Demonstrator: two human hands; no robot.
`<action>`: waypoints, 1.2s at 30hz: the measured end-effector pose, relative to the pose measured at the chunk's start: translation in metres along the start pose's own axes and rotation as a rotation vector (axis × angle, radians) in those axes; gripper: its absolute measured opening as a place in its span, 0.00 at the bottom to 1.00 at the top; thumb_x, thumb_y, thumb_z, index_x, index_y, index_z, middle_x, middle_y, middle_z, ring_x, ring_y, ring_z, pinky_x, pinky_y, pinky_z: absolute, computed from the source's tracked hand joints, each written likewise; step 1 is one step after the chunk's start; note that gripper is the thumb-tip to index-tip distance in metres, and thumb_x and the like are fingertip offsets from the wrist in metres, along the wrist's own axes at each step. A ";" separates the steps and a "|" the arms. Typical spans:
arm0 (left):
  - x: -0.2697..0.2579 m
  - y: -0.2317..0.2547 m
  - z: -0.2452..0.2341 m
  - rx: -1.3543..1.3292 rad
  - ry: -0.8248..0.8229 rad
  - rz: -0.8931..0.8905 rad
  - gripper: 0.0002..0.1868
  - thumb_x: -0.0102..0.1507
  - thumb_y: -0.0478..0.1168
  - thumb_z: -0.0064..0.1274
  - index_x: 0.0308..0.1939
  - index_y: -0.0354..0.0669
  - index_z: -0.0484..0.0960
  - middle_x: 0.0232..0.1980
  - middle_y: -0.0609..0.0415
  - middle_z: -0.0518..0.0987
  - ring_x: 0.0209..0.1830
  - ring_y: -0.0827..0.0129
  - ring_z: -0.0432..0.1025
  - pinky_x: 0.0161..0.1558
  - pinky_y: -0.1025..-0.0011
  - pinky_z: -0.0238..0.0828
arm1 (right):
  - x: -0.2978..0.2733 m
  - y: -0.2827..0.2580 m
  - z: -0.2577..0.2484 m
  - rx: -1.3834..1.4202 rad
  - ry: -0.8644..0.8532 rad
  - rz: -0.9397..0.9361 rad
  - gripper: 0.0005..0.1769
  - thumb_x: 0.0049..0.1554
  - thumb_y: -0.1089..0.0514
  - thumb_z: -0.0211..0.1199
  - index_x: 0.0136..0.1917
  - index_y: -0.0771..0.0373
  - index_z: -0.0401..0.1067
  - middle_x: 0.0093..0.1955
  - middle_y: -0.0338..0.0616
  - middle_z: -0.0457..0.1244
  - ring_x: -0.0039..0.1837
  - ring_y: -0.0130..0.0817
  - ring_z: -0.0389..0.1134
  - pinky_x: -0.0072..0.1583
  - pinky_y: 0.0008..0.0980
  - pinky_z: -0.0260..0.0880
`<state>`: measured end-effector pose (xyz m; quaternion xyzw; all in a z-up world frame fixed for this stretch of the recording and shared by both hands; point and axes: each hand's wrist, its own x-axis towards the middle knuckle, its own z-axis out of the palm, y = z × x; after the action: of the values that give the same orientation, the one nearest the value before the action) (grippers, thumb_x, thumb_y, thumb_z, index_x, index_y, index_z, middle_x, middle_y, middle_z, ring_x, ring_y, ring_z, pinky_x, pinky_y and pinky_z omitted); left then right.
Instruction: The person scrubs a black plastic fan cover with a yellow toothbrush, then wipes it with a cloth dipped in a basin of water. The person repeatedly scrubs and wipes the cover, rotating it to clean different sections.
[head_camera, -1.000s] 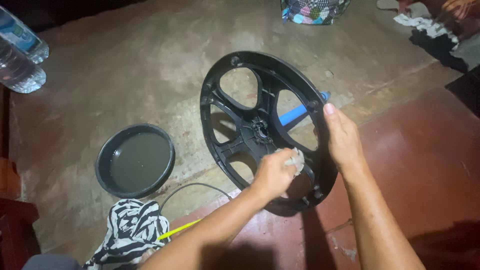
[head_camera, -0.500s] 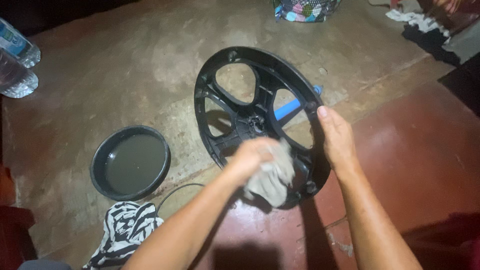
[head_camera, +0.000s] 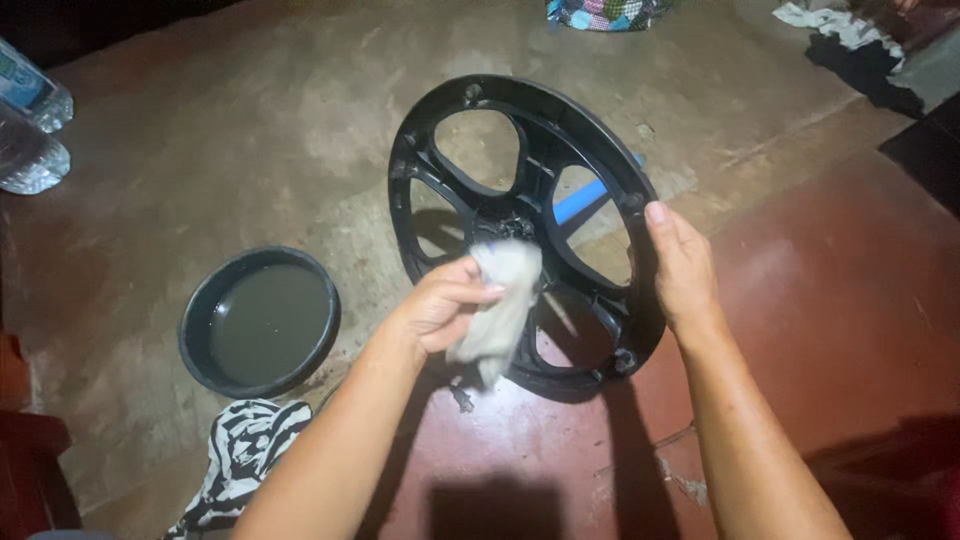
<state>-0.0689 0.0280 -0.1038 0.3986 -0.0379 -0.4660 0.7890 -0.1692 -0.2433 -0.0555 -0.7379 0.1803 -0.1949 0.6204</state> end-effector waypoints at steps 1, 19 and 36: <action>0.001 0.003 -0.002 -0.032 0.022 0.047 0.24 0.54 0.27 0.57 0.55 0.40 0.78 0.51 0.49 0.84 0.51 0.62 0.80 0.54 0.59 0.78 | 0.003 -0.002 0.002 0.010 0.001 0.014 0.28 0.65 0.34 0.53 0.45 0.61 0.73 0.34 0.36 0.61 0.34 0.24 0.60 0.37 0.26 0.60; -0.019 0.045 0.009 1.323 0.161 0.619 0.10 0.62 0.42 0.62 0.37 0.38 0.89 0.40 0.48 0.80 0.37 0.65 0.74 0.38 0.72 0.70 | 0.008 -0.010 0.005 0.021 -0.008 0.050 0.29 0.64 0.33 0.54 0.46 0.61 0.73 0.35 0.36 0.62 0.35 0.24 0.61 0.38 0.25 0.61; 0.043 -0.082 0.052 1.316 0.418 0.671 0.11 0.64 0.40 0.53 0.46 0.39 0.84 0.45 0.39 0.76 0.44 0.43 0.75 0.49 0.53 0.74 | 0.012 -0.005 0.018 0.033 -0.040 0.016 0.31 0.65 0.30 0.50 0.43 0.60 0.71 0.34 0.36 0.61 0.34 0.24 0.60 0.36 0.26 0.61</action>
<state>-0.1249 -0.0560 -0.1368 0.8330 -0.2767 0.0021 0.4791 -0.1493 -0.2336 -0.0523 -0.7300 0.1704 -0.1781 0.6375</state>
